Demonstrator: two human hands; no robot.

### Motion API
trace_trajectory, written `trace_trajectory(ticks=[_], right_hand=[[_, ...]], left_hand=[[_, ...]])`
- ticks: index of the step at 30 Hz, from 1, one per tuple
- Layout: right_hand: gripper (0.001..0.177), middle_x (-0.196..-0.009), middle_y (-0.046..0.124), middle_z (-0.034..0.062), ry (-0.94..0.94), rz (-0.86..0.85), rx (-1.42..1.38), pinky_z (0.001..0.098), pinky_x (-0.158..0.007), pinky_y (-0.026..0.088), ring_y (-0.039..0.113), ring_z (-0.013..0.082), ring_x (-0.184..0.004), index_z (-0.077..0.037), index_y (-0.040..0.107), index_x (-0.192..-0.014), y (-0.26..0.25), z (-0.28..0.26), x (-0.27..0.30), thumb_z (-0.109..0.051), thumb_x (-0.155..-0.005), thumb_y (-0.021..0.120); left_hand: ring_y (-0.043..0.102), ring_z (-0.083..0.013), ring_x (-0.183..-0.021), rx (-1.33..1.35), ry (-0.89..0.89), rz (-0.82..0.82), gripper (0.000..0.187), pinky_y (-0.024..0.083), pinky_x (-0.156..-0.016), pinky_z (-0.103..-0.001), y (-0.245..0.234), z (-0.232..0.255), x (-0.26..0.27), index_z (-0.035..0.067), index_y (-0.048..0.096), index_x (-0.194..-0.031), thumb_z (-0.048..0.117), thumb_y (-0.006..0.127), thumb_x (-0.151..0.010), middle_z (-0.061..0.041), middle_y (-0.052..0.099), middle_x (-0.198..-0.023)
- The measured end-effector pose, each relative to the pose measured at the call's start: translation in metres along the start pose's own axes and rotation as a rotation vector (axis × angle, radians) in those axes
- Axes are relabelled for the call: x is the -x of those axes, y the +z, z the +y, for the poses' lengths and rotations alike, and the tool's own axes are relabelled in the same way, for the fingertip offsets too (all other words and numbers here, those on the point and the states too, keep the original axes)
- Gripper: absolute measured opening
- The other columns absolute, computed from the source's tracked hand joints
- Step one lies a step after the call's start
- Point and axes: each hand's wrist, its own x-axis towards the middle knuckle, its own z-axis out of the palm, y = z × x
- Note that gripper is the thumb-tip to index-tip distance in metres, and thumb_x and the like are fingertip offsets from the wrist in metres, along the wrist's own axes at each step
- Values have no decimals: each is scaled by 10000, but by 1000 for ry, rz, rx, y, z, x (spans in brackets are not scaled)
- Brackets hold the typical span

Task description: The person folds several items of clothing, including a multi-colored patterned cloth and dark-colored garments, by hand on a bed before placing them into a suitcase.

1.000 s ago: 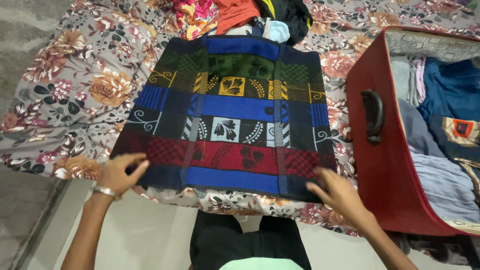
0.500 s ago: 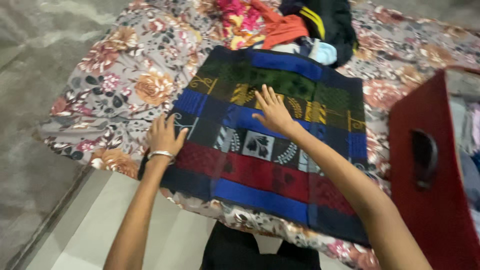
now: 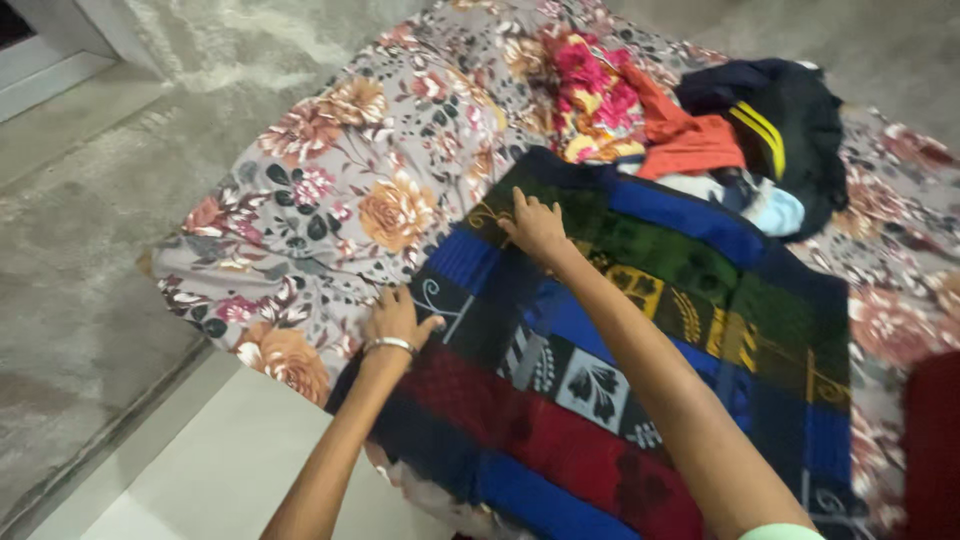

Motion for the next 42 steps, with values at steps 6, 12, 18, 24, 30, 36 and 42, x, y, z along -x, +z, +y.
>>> trace_trajectory(ticks=[6, 12, 18, 24, 30, 36, 42], right_hand=[[1045, -1462, 451, 352, 235, 145, -349, 551, -1144, 387, 457, 492, -1359, 23, 369, -1500, 83, -10, -104, -701, -857, 762], [1382, -1510, 335, 285, 639, 100, -345, 703, -1075, 280, 363, 533, -1358, -74, -29, -1597, 88, -47, -132, -616, -693, 865], [1035, -1438, 466, 255, 623, 141, -256, 702, -1004, 396, 552, 472, -1257, -59, 305, -1503, 85, -10, -127, -572, -763, 816], [659, -1172, 619, 197, 491, 40, -552, 515, -814, 555, 634, 370, -1049, -60, 494, -1314, 87, 53, -148, -426, -844, 775], [446, -1088, 664, 94, 577, 79, -884, 442, -676, 590, 658, 242, -937, -145, 565, -1258, 84, 65, -133, -256, -850, 710], [400, -1125, 730, 214, 312, 423, -493, 453, -925, 549, 693, 365, -1059, -63, 656, -1198, 69, 82, -122, -299, -884, 732], [400, -1077, 745, 197, 361, 378, -411, 453, -920, 536, 703, 373, -1038, -64, 741, -1085, 58, 110, -109, -392, -856, 736]], left_hand=[[662, -442, -1025, 121, -25, -1, 1070, 552, -814, -543, 2, -5, -6, 101, 413, -1438, 728, 785, -656, -212, 567, -1309], [672, -427, -1045, 149, -21, -59, 1057, 555, -840, -528, -2, -10, -10, 100, 427, -1404, 762, 768, -654, -199, 585, -1298], [660, -417, -1072, 153, -61, -81, 1065, 549, -850, -532, -12, -5, -6, 113, 411, -1415, 775, 757, -656, -192, 587, -1284], [645, -438, -1088, 127, 48, -190, 1105, 534, -880, -529, -32, -6, 0, 69, 374, -1416, 720, 826, -647, -239, 567, -1340], [684, -407, -1097, -38, 135, -536, 928, 532, -926, -528, -82, -14, 35, 74, 367, -1460, 458, 828, -753, -226, 696, -1220], [700, -449, -961, 75, 235, -612, 951, 547, -867, -543, -111, 35, 79, 81, 180, -1596, 254, 705, -823, -257, 717, -1016], [695, -479, -938, 172, 397, -649, 894, 543, -885, -554, -109, 110, 99, 0, 210, -1587, 205, 614, -816, -312, 703, -1005]])
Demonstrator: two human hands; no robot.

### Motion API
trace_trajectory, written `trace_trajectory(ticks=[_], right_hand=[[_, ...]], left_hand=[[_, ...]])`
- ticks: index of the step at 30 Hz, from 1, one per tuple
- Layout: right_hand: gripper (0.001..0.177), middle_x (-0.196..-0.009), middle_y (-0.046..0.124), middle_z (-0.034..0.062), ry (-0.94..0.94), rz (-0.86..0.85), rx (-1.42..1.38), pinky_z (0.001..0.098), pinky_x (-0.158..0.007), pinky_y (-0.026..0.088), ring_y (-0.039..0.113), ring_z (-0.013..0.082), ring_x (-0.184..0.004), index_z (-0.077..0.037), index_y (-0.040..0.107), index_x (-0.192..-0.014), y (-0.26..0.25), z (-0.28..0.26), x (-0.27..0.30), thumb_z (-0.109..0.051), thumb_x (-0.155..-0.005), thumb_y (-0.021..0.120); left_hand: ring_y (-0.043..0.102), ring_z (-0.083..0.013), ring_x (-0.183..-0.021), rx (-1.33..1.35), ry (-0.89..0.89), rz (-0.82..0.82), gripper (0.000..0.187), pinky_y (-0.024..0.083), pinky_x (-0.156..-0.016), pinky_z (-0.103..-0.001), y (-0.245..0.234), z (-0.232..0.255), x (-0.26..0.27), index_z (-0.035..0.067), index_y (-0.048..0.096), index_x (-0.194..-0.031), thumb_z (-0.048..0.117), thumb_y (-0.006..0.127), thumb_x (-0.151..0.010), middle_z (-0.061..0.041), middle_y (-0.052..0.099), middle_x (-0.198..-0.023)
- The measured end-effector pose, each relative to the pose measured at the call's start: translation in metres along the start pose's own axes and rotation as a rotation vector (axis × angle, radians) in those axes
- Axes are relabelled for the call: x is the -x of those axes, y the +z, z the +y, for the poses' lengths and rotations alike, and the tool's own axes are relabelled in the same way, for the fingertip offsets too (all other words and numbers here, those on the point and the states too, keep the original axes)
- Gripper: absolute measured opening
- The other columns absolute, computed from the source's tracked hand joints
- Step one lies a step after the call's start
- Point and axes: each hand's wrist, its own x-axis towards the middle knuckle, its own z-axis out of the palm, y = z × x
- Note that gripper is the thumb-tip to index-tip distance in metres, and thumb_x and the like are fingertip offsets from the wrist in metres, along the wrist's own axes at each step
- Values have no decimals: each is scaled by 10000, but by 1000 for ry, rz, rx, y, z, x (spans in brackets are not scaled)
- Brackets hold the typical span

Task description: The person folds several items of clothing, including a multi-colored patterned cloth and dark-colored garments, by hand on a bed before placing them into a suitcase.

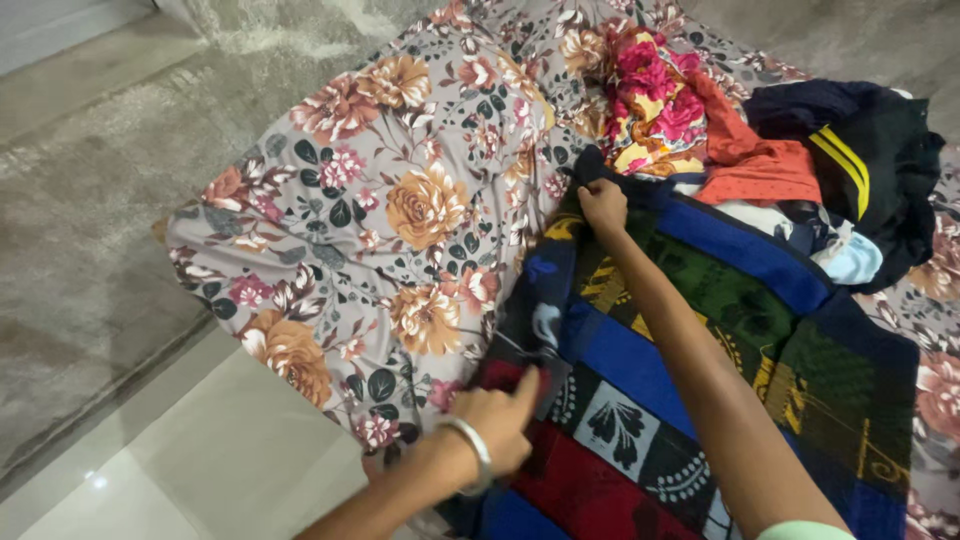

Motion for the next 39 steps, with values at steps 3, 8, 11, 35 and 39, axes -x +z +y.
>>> trace_trajectory(ticks=[3, 8, 11, 35, 39], right_hand=[[396, -1039, 759, 188, 164, 43, -156, 419, -915, 554, 737, 322, -1007, -47, 749, -1054, -17, 9, -14, -398, -872, 715], [389, -1008, 742, 176, -9, 204, -209, 411, -837, 546, 709, 280, -928, -7, 712, -1074, -58, 33, -30, -326, -865, 787], [298, -952, 731, 100, -40, -14, -521, 369, -752, 544, 657, 176, -822, -6, 702, -1059, -87, 53, -33, -242, -896, 786], [164, -861, 707, 40, -41, 163, -230, 327, -680, 488, 624, 127, -755, 2, 733, -1049, -480, 231, 59, -134, -967, 689], [180, -821, 712, 76, 82, 251, -150, 359, -662, 495, 637, 149, -719, 21, 725, -1017, -489, 290, 79, -142, -939, 730]], left_hand=[[690, -493, -950, 35, 79, -52, 887, 545, -893, -548, 15, 29, -11, -73, 204, -1573, 209, 610, -836, -354, 685, -1011], [702, -480, -941, 44, 260, -112, 915, 566, -869, -515, 47, 64, -25, -153, 202, -1544, 248, 639, -848, -362, 694, -978], [716, -472, -906, 21, 283, -152, 916, 573, -847, -512, 62, 75, -23, -159, 191, -1560, 236, 637, -865, -354, 706, -945], [743, -430, -802, -189, 636, -268, 1034, 599, -717, -516, 158, 285, 26, -189, 63, -1592, 92, 679, -811, -316, 728, -905], [733, -442, -835, -158, 649, -340, 1053, 591, -758, -507, 184, 307, 13, -188, 46, -1577, 92, 685, -789, -329, 719, -930]])
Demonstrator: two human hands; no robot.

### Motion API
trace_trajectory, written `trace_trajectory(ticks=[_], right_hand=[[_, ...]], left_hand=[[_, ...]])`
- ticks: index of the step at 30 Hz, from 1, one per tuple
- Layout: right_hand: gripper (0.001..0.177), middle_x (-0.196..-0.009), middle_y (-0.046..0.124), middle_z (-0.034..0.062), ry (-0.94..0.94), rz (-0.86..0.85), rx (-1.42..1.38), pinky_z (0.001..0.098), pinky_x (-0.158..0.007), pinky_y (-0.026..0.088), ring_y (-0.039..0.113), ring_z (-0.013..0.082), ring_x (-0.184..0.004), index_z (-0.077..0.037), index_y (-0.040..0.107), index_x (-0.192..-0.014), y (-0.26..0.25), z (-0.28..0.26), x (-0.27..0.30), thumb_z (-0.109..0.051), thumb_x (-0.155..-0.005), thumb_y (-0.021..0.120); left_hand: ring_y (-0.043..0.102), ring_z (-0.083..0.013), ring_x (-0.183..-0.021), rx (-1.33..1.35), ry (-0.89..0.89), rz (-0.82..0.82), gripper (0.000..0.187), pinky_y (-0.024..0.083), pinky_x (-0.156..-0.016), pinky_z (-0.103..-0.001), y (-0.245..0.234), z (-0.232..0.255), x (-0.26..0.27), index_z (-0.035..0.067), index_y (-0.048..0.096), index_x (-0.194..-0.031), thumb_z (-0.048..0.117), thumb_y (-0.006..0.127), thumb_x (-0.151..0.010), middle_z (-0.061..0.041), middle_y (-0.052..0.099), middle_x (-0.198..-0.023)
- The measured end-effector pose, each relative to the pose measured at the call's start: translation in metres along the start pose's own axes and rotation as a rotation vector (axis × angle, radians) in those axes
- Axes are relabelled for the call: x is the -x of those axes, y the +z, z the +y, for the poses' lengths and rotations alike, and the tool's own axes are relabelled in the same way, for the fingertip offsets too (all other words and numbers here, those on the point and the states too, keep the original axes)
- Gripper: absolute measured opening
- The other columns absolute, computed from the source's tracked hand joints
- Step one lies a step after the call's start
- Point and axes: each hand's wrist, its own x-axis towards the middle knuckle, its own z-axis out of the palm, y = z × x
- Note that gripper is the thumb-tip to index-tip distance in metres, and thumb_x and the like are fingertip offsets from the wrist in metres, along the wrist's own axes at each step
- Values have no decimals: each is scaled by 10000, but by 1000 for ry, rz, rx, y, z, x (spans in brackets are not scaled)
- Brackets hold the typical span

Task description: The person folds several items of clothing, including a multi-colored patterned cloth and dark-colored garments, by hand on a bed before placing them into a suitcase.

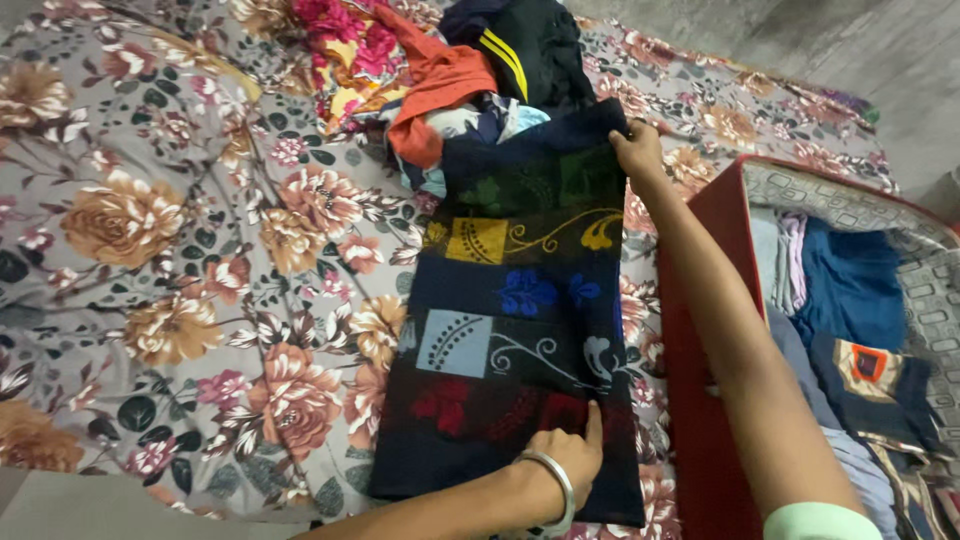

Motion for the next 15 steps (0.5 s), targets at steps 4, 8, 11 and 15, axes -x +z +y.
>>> trace_trajectory(ticks=[4, 8, 11, 15], right_hand=[[228, -858, 730, 103, 84, 49, 76, 364, -691, 506, 662, 168, -752, 29, 738, -1051, -2, 50, 9, -155, -917, 754], [270, -914, 751, 92, 87, 91, -29, 347, -724, 537, 695, 172, -799, 25, 718, -1095, 4, 90, 9, -126, -875, 757], [266, -919, 729, 156, 164, 126, 93, 401, -767, 526, 691, 251, -840, 61, 707, -1075, 5, 111, 5, -135, -906, 768], [560, -1260, 622, 266, 85, 262, 192, 393, -947, 515, 661, 346, -1093, 52, 515, -1369, 6, 122, 14, -136, -902, 760]], left_hand=[[734, -447, -835, 52, 14, -24, 1053, 592, -769, -507, 16, -1, -30, -191, 39, -1578, 131, 680, -807, -332, 719, -927], [731, -459, -860, 71, -26, -57, 1112, 588, -795, -512, 27, 0, -62, -180, -24, -1589, 130, 690, -794, -354, 709, -948], [732, -472, -873, 108, -4, -98, 1116, 582, -825, -507, 27, 3, -78, -199, -36, -1583, 182, 686, -822, -364, 718, -942], [723, -483, -918, 184, -7, -151, 1079, 562, -859, -517, 29, 6, -99, -172, -48, -1608, 305, 616, -903, -370, 712, -993]])
